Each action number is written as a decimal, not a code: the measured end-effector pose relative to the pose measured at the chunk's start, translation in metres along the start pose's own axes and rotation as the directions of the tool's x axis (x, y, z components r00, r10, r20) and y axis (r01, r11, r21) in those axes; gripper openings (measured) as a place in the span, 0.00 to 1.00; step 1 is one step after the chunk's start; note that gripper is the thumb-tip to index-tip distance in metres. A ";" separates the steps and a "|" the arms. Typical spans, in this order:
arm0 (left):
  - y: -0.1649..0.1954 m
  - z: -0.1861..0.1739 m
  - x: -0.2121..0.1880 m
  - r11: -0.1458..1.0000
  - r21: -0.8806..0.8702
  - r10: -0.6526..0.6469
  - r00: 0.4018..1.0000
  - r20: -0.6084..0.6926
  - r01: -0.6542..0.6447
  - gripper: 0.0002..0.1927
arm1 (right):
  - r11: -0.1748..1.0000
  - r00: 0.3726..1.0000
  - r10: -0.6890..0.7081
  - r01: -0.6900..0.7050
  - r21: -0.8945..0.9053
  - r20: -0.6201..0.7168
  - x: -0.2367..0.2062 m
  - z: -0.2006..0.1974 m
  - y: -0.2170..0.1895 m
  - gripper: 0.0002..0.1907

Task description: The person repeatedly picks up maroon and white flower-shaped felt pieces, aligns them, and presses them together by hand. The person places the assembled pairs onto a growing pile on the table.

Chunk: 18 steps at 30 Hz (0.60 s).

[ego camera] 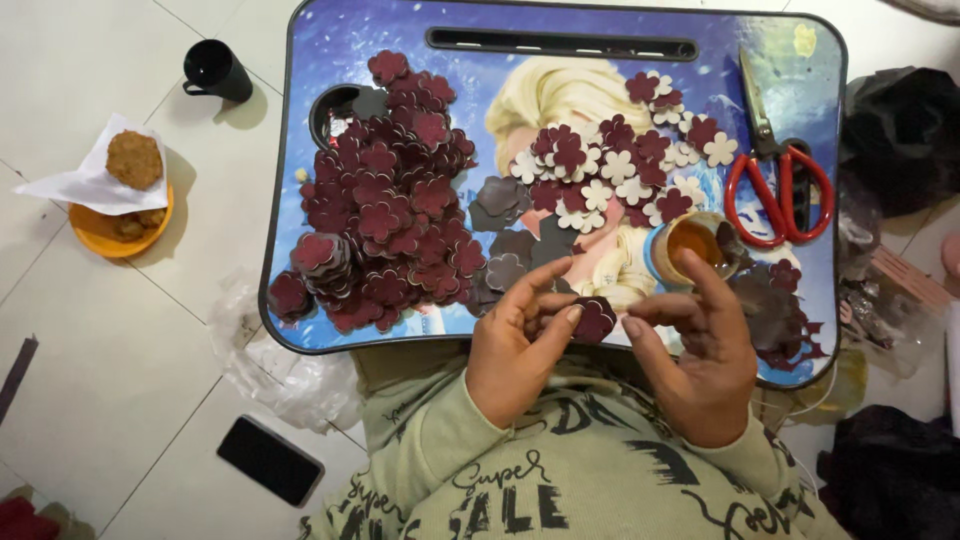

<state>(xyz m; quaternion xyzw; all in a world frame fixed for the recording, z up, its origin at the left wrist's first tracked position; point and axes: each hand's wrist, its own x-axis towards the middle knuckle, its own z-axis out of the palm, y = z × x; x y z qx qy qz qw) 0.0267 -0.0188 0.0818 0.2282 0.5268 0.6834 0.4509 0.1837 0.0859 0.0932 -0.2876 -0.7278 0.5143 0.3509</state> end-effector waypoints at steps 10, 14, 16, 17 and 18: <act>-0.003 0.000 0.000 0.998 0.054 -0.031 0.999 0.020 0.029 0.27 | 0.920 0.956 0.274 -0.292 0.262 0.104 -0.001 0.005 0.013 0.41; -0.006 0.002 0.002 0.997 -0.041 -0.056 0.997 0.053 0.058 0.31 | 0.926 0.960 0.272 -0.282 0.251 0.073 -0.001 0.002 0.016 0.40; -0.008 0.000 0.003 0.994 -0.034 -0.099 0.994 0.049 0.100 0.33 | 0.933 0.965 0.252 -0.261 0.247 0.068 0.001 0.002 0.017 0.39; -0.010 0.000 0.004 0.995 -0.039 -0.093 0.994 0.049 0.095 0.33 | 0.929 0.963 0.255 -0.268 0.256 0.081 0.002 0.001 0.018 0.39; -0.011 0.000 0.005 0.995 -0.044 -0.091 0.995 0.052 0.093 0.33 | 0.924 0.961 0.262 -0.276 0.265 0.090 0.003 0.001 0.019 0.40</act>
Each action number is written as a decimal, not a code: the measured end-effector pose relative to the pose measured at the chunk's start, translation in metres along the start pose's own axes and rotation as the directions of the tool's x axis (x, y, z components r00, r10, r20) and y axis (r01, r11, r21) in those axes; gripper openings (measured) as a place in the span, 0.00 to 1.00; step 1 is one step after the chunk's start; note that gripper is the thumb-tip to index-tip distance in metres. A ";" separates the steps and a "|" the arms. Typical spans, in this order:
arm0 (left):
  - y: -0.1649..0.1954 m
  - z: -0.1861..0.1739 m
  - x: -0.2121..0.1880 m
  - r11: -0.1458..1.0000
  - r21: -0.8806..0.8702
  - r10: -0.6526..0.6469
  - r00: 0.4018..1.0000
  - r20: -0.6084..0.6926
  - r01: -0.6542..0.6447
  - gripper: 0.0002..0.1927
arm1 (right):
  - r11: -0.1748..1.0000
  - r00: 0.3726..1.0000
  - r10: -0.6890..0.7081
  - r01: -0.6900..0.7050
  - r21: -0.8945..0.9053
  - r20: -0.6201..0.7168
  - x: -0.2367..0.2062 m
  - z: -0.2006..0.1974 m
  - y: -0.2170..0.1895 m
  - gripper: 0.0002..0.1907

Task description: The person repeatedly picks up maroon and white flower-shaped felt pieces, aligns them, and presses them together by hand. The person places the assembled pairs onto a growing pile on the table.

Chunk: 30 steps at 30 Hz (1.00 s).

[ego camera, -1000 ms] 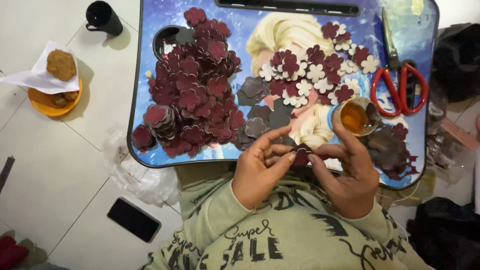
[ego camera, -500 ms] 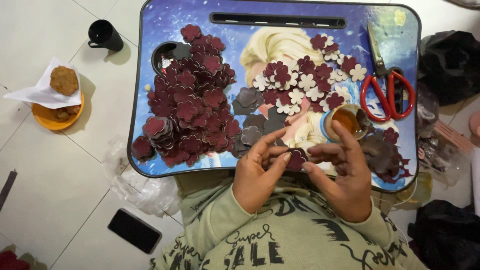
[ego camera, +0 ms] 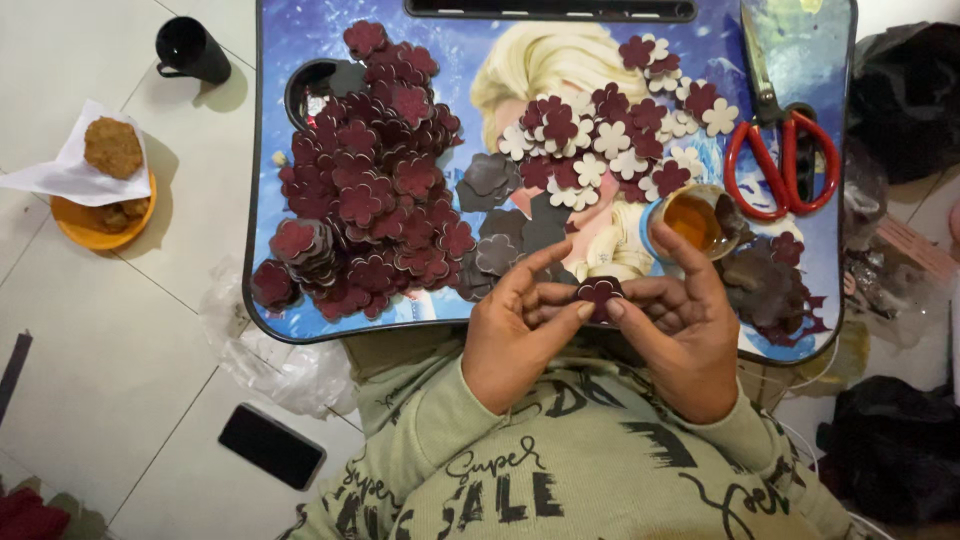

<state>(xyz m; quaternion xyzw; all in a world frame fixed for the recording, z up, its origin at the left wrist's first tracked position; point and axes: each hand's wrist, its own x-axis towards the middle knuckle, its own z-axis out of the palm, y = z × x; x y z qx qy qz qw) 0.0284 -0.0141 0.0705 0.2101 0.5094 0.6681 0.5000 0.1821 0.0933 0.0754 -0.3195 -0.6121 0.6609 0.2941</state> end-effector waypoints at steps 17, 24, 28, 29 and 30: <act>-0.018 -0.004 0.010 0.997 -0.062 -0.044 0.997 0.060 0.048 0.36 | 0.996 0.999 0.038 -0.035 0.081 -0.036 0.005 -0.008 0.022 0.38; -0.023 -0.006 0.013 0.995 -0.078 -0.052 0.996 0.072 0.058 0.34 | 0.999 0.999 0.024 -0.023 0.030 -0.044 0.007 -0.010 0.023 0.38; -0.026 -0.009 0.013 0.993 -0.094 -0.067 0.996 0.063 0.073 0.30 | 0.999 0.999 0.022 -0.024 -0.038 -0.041 0.006 -0.013 0.022 0.38; -0.027 -0.009 0.012 0.993 -0.089 -0.077 0.995 0.056 0.082 0.31 | 0.999 0.999 0.035 -0.035 -0.012 -0.035 0.006 -0.014 0.022 0.38; -0.028 -0.009 0.011 0.992 -0.086 -0.086 0.995 0.048 0.090 0.31 | 0.999 0.999 0.046 -0.045 0.014 -0.026 0.005 -0.015 0.022 0.38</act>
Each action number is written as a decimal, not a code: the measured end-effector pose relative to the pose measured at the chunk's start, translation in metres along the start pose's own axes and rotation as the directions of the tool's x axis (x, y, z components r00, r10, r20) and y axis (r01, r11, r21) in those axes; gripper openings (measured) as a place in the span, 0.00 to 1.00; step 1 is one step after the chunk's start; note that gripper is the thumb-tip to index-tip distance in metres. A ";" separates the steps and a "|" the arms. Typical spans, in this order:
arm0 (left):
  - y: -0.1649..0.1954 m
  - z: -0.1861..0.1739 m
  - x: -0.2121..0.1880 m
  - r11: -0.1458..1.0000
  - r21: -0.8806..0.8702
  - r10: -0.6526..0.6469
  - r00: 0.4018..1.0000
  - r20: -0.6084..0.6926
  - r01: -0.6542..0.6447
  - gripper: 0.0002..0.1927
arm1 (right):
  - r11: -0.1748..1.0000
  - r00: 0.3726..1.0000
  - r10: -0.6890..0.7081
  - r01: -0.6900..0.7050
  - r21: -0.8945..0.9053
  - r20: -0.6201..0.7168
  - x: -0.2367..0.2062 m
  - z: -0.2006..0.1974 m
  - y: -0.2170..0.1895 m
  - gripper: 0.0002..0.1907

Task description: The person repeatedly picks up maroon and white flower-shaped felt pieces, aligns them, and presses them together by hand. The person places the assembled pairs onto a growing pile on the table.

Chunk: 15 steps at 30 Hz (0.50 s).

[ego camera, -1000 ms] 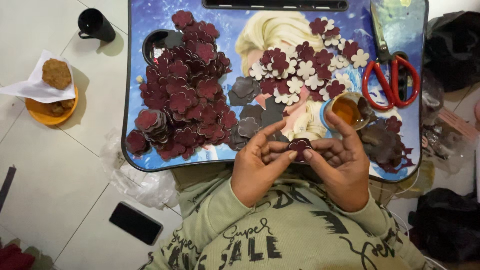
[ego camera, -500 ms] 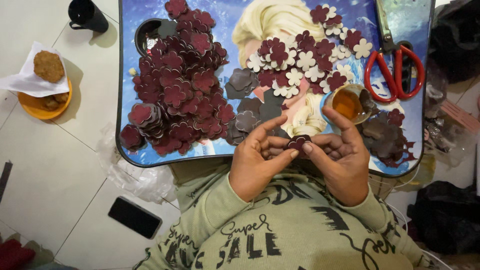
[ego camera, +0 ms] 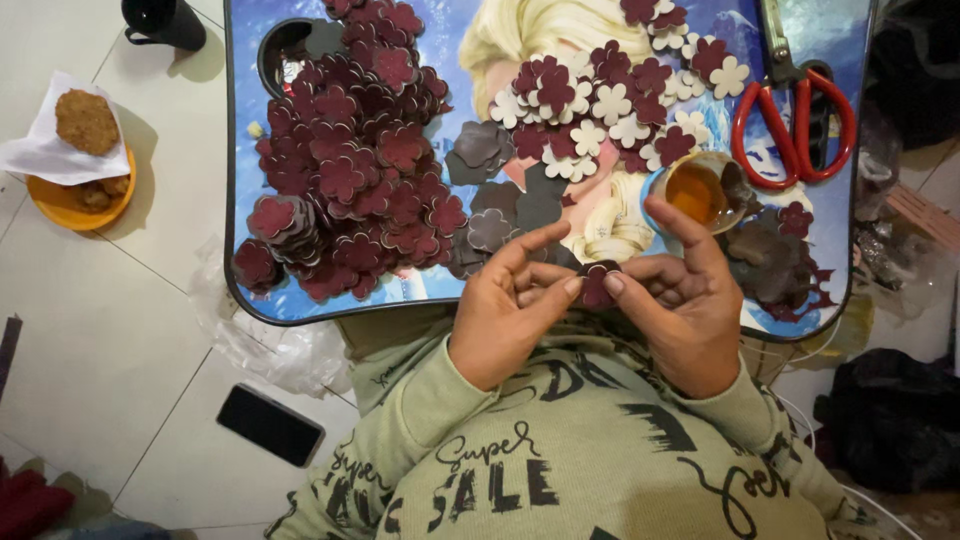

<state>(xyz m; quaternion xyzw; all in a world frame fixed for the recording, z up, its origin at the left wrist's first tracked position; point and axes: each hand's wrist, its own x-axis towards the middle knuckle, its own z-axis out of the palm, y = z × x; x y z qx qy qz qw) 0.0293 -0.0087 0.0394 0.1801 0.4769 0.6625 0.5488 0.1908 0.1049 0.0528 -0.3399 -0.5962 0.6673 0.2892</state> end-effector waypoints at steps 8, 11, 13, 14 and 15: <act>-0.002 -0.002 0.000 1.000 0.017 0.002 1.000 -0.017 -0.001 0.32 | 1.000 1.000 0.005 -0.005 0.003 0.000 0.003 0.000 0.003 0.38; -0.004 -0.001 0.000 1.000 0.009 0.012 1.000 -0.013 -0.012 0.31 | 1.000 1.000 0.011 -0.011 -0.009 0.009 0.003 -0.001 0.003 0.37; -0.005 -0.001 -0.001 1.000 0.006 0.010 1.000 -0.010 -0.010 0.30 | 1.000 1.000 -0.004 0.005 -0.015 0.013 0.003 0.000 0.004 0.38; -0.006 -0.001 -0.001 1.000 -0.003 0.012 1.000 -0.009 -0.013 0.30 | 1.000 1.000 0.000 0.000 -0.008 0.011 0.004 0.000 0.004 0.38; -0.006 -0.001 -0.001 1.000 -0.013 0.015 1.000 -0.009 -0.015 0.29 | 1.000 1.000 0.006 -0.006 -0.001 0.010 0.004 0.000 0.004 0.38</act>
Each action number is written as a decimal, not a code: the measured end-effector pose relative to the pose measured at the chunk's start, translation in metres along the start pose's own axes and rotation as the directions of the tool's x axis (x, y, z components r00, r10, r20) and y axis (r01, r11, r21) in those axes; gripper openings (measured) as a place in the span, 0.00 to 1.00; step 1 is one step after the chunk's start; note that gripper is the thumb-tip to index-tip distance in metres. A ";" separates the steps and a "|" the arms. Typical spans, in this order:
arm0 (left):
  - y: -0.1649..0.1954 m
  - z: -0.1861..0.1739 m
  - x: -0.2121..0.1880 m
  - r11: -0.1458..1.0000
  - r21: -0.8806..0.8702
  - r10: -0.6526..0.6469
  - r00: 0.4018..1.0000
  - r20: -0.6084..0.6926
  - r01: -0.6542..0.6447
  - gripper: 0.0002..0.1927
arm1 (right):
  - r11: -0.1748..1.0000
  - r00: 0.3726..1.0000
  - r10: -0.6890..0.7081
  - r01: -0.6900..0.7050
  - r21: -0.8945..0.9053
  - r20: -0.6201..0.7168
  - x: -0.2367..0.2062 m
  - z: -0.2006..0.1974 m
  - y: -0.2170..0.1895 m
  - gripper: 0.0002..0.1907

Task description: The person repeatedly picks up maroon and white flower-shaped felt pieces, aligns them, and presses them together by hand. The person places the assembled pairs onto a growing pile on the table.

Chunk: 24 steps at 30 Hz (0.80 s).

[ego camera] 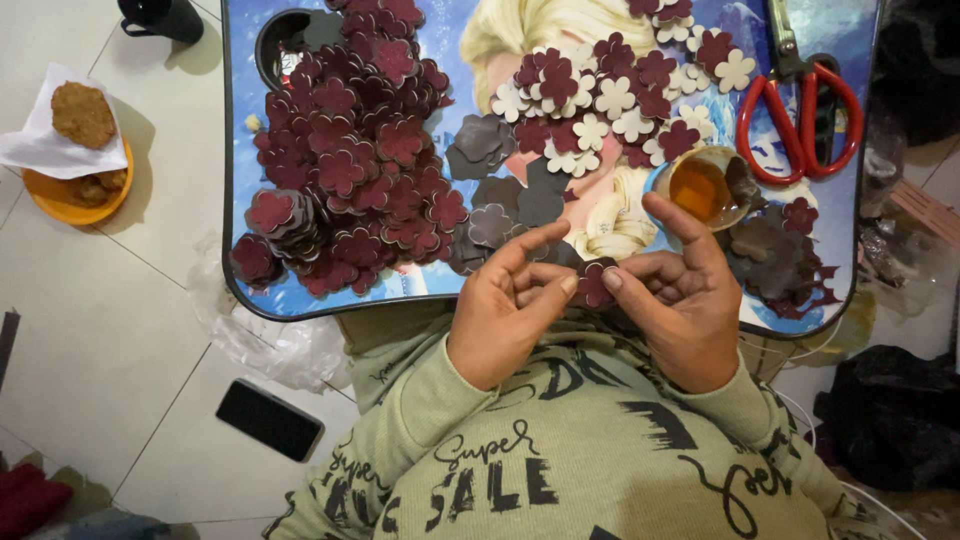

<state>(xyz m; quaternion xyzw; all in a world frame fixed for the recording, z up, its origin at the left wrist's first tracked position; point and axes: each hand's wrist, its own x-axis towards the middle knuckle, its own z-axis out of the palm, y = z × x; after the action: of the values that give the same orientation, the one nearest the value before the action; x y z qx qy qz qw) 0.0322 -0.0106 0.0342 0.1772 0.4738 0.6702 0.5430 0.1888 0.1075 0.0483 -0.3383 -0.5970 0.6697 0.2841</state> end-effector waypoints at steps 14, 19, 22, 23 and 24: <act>0.007 0.006 -0.003 1.000 0.008 -0.005 1.000 -0.002 0.005 0.32 | 1.000 1.000 -0.003 0.004 -0.029 0.017 -0.002 0.000 0.000 0.38; 0.000 0.003 0.000 0.997 0.075 0.033 0.998 -0.053 -0.029 0.31 | 0.999 1.000 -0.026 0.026 0.035 0.001 0.000 -0.007 0.005 0.34; -0.003 0.002 0.002 0.997 0.070 0.042 0.996 -0.077 -0.036 0.31 | 0.997 0.998 -0.067 0.067 0.044 0.017 -0.001 -0.014 0.004 0.32; -0.003 0.001 0.003 0.997 0.070 0.043 0.996 -0.079 -0.038 0.31 | 0.997 0.997 -0.066 0.065 0.034 0.029 -0.001 -0.015 0.004 0.33; -0.004 0.002 0.003 0.997 0.068 0.041 0.996 -0.083 -0.036 0.30 | 0.998 0.997 -0.059 0.058 0.023 0.040 -0.002 -0.016 0.003 0.34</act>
<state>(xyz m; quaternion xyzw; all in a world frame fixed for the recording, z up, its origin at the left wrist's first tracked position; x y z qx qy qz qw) 0.0346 -0.0072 0.0311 0.1759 0.5148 0.6713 0.5034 0.2030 0.1157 0.0444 -0.3037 -0.6048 0.6744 0.2953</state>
